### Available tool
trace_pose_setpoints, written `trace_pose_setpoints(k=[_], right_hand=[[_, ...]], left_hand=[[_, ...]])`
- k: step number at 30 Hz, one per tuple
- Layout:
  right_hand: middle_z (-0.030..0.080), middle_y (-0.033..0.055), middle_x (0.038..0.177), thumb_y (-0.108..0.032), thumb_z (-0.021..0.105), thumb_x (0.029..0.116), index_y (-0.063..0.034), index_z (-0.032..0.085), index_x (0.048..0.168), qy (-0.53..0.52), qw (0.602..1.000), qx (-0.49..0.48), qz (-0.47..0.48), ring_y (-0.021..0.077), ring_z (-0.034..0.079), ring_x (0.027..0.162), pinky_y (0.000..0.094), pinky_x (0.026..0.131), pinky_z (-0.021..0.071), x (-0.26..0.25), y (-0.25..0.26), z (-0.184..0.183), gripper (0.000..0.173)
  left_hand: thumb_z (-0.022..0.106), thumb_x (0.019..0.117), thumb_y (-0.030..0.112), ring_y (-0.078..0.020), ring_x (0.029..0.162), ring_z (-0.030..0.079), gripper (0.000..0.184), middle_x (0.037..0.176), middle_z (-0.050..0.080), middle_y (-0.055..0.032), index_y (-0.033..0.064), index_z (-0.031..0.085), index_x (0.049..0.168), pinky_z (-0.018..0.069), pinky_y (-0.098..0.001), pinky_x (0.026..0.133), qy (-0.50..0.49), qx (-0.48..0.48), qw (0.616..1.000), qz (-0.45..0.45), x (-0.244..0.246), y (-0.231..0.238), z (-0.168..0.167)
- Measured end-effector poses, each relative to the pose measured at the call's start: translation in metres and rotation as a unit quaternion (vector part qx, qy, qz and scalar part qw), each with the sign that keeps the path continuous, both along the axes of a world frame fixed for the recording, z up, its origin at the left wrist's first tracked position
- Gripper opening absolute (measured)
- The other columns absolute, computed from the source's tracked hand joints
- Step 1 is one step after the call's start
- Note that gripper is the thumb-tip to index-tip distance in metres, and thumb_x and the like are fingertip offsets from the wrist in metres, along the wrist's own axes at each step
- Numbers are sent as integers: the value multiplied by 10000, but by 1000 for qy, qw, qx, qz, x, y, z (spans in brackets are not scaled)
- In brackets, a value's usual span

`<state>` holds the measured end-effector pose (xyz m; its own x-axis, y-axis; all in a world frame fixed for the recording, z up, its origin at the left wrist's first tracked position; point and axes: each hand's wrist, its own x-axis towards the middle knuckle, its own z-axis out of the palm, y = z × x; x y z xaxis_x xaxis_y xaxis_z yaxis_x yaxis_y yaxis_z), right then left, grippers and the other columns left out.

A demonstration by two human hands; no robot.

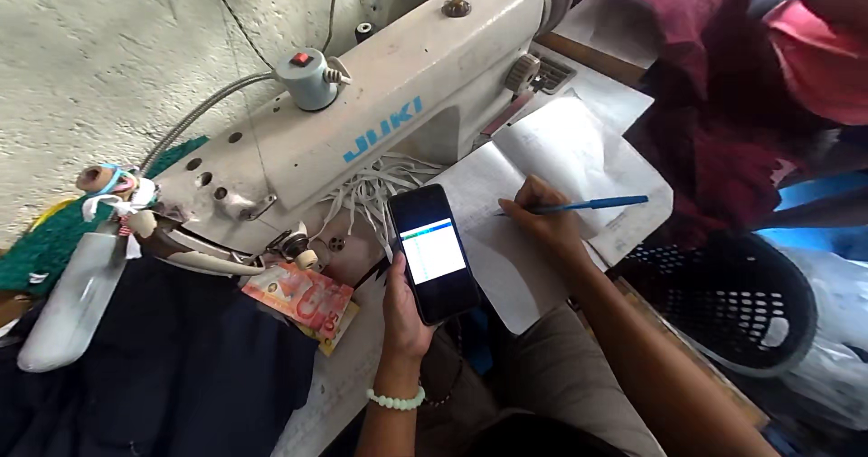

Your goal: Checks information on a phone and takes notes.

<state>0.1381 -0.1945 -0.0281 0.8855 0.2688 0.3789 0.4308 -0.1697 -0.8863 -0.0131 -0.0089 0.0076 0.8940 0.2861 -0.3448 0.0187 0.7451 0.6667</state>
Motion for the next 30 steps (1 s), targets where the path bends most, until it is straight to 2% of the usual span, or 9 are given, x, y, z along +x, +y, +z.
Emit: trace_pose_setpoints(k=[3, 6, 9, 11, 14, 17, 22, 26, 30], right_hand=[[508, -72, 631, -139, 713, 913, -104, 547, 837, 19, 1000, 12, 8, -24, 478, 529, 126, 502, 400, 0, 1, 3, 185], [544, -57, 632, -128, 706, 935, -100, 542, 822, 62, 998, 24, 13, -1, 525, 537, 146, 521, 455, 1, 2, 13, 201], [522, -48, 604, -118, 713, 930, -80, 514, 778, 37, 999, -21, -16, -1, 499, 510, 160, 505, 429, -6, 11, 26, 253], [507, -44, 595, -105, 699, 923, -71, 512, 761, 7, 999, -38, 0, -5, 491, 500, 159, 495, 424, -14, 19, 31, 249], [473, -62, 575, -60, 663, 892, -94, 499, 704, 30, 997, -2, 69, -17, 450, 488, 144, 478, 381, -21, 33, 29, 252], [418, -87, 561, -28, 634, 875, -114, 479, 670, 41, 995, 19, 91, -38, 383, 493, 126, 478, 299, -21, 40, 16, 271], [429, -89, 564, -56, 635, 875, -119, 480, 671, 21, 995, 9, 100, -46, 401, 505, 125, 487, 316, -22, 39, 9, 264], [444, -83, 572, -62, 651, 883, -108, 497, 674, 12, 995, -1, 103, -49, 408, 509, 120, 488, 317, -22, 40, 8, 263], [475, -29, 569, -113, 656, 895, -57, 523, 669, -73, 990, -79, 88, -14, 437, 524, 148, 504, 336, -26, 42, 5, 269]], left_hand=[[126, 1108, 392, -290, 1121, 692, 553, 1221, 678, -192, 56, 464, 1390, 603, -438, 899, -1, -2, 1000, 5, 0, 0, 1], [124, 1109, 382, -275, 1107, 699, 545, 1207, 686, -179, 61, 468, 1384, 606, -434, 892, 2, 0, 1000, 13, 0, -1, 2], [133, 1114, 366, -220, 1048, 716, 521, 1138, 708, -131, 64, 495, 1337, 614, -402, 866, 8, 18, 998, 60, -1, -2, 5], [133, 1116, 348, -196, 1025, 720, 509, 1111, 713, -113, 62, 505, 1311, 615, -386, 860, 13, 30, 996, 85, -1, -2, 5], [139, 1117, 334, -174, 996, 728, 495, 1079, 726, -91, 68, 522, 1283, 622, -368, 839, 19, 35, 995, 97, -2, -2, 6], [139, 1119, 340, -160, 1001, 726, 489, 1078, 726, -77, 83, 524, 1276, 621, -361, 842, 17, 28, 995, 95, -3, -3, 8], [140, 1120, 326, -166, 1028, 713, 480, 1120, 707, -87, 69, 473, 1350, 612, -362, 867, 17, 42, 996, 78, -3, -3, 6], [138, 1120, 332, -172, 1033, 713, 486, 1118, 708, -95, 68, 486, 1333, 611, -365, 869, 16, 39, 997, 69, -3, -4, 5], [146, 1117, 342, -170, 1019, 715, 487, 1108, 711, -91, 73, 499, 1316, 612, -368, 859, 28, 33, 997, 70, -2, -4, 6]])
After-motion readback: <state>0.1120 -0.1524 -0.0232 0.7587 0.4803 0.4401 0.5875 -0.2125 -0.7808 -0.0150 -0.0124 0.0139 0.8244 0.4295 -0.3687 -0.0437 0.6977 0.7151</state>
